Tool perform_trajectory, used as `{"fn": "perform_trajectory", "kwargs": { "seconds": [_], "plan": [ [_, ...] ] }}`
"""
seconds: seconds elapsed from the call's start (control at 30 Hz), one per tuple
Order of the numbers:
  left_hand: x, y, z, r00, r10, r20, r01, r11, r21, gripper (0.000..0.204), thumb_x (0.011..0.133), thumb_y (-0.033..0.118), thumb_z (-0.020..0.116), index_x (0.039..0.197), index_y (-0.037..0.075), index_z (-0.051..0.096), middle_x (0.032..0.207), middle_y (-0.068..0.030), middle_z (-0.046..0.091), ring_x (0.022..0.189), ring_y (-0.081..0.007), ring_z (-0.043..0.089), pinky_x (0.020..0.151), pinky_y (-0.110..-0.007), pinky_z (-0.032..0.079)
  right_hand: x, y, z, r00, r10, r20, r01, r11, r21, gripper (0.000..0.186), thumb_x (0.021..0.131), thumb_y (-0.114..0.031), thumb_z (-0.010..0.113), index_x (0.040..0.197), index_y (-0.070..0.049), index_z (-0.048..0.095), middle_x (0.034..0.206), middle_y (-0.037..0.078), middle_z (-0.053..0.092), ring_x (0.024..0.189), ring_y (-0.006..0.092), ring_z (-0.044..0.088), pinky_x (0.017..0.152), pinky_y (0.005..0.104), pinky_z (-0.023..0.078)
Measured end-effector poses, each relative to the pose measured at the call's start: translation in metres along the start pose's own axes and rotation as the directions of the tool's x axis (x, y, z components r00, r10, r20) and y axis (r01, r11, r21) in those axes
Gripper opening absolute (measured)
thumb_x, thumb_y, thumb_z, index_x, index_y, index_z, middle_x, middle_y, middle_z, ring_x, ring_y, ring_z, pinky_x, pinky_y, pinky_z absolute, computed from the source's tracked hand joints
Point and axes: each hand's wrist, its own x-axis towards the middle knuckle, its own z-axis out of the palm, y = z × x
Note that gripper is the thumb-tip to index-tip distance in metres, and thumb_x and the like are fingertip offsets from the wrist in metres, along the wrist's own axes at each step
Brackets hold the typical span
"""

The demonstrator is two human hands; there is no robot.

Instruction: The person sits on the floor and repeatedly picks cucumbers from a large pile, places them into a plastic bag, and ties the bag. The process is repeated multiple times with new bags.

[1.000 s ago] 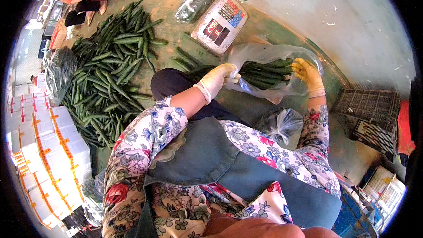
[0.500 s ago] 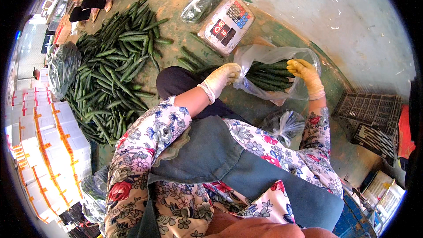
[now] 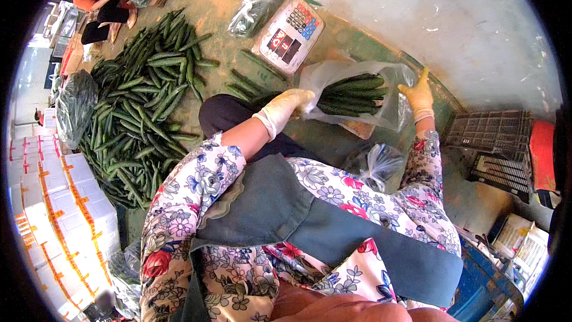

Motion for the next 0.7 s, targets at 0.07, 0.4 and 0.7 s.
{"fn": "perform_trajectory", "kwargs": {
  "seconds": [0.07, 0.4, 0.7],
  "plan": [
    [0.008, -0.011, -0.009, 0.990, -0.129, 0.054, 0.112, 0.962, 0.251, 0.029, 0.090, 0.035, 0.066, 0.103, 0.008, 0.067, 0.089, -0.0032, 0.066, 0.085, -0.0154, 0.059, 0.080, -0.029, 0.045, 0.001, 0.017, 0.027, 0.974, 0.129, 0.188, -0.203, 0.865, 0.459, 0.073, 0.081, -0.022, 0.075, 0.145, -0.007, 0.042, 0.123, 0.014, 0.064, 0.104, 0.0300, 0.062, 0.094, 0.0370, 0.048],
    [-0.024, 0.053, -0.004, 0.964, 0.267, -0.006, -0.244, 0.891, 0.382, 0.022, 0.095, 0.019, 0.054, 0.085, 0.004, 0.067, 0.078, -0.0045, 0.067, 0.070, -0.0132, 0.059, 0.068, -0.027, 0.048, 0.002, -0.018, -0.039, 0.973, 0.062, 0.224, -0.232, 0.209, 0.950, 0.035, 0.095, -0.009, 0.057, 0.129, -0.002, 0.059, 0.100, 0.009, 0.064, 0.084, 0.0167, 0.061, 0.074, 0.0277, 0.051],
    [-0.150, 0.167, 0.022, 0.637, 0.766, 0.088, -0.731, 0.636, -0.247, 0.026, 0.097, 0.029, 0.056, 0.093, 0.005, 0.065, 0.089, -0.0099, 0.065, 0.076, -0.0202, 0.058, 0.075, -0.041, 0.048, -0.032, -0.125, -0.191, 0.937, -0.209, -0.280, 0.239, -0.202, 0.950, 0.037, 0.097, -0.017, 0.060, 0.129, 0.001, 0.059, 0.082, 0.000, 0.057, 0.072, 0.0060, 0.051, 0.059, 0.0221, 0.042]
  ]
}}
